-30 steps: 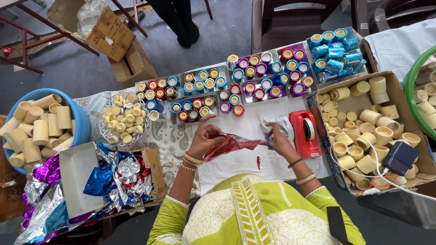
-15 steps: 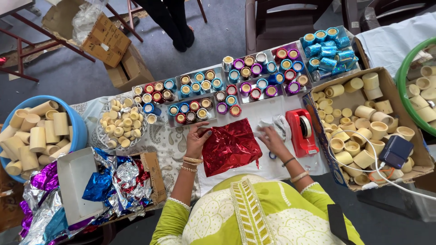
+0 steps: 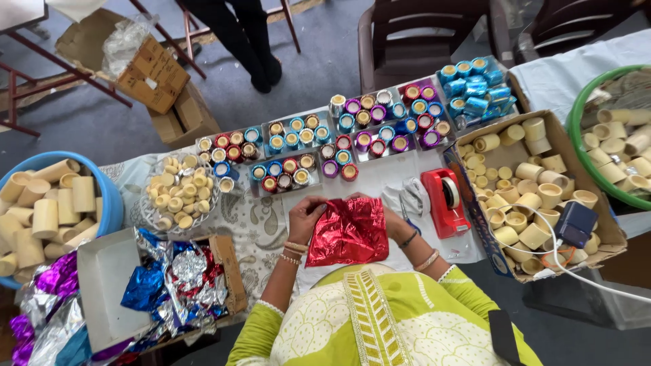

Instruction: The person wraps small cylindrical candle holders with red metallic foil. They pick up a candle holder, place it on a sheet of foil, fold the foil around it, and use scissors to trim the excess material. The wrapped items are placed on a tray with other finished products.

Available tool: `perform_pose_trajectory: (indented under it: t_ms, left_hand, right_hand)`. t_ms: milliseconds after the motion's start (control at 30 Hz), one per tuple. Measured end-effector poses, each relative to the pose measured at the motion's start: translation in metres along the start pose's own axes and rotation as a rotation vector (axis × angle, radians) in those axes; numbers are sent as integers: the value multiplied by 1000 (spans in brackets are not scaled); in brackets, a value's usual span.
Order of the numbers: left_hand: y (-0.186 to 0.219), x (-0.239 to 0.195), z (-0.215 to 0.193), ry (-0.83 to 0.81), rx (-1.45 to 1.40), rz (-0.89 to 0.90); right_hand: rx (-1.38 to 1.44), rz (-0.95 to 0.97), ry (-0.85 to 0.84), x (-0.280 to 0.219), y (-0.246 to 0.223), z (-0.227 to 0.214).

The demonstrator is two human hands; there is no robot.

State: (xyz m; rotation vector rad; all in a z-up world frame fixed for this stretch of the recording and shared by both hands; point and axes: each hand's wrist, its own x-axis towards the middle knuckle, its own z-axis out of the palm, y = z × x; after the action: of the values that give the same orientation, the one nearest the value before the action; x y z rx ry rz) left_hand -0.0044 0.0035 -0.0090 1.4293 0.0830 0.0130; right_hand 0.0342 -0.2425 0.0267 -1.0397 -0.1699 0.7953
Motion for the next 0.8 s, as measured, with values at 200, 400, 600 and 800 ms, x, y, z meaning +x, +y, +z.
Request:
perform_pose_trajectory:
  t_ms: [200,400,600,800]
  left_hand:
    - [-29,-2,-8,20,-27,72]
    - [23,-15,-18,-86,-307,-89]
    - [34,-20,0,-418,9,336]
    - [22,-24,-2,-344,48,181]
  right_hand:
    - [115,90,-64,-9,7,9]
    - [-367,-114,138,-12,59,-45]
    - [-695,-329,315,9,30,17]
    - [-515,-323,205,26,63,20]
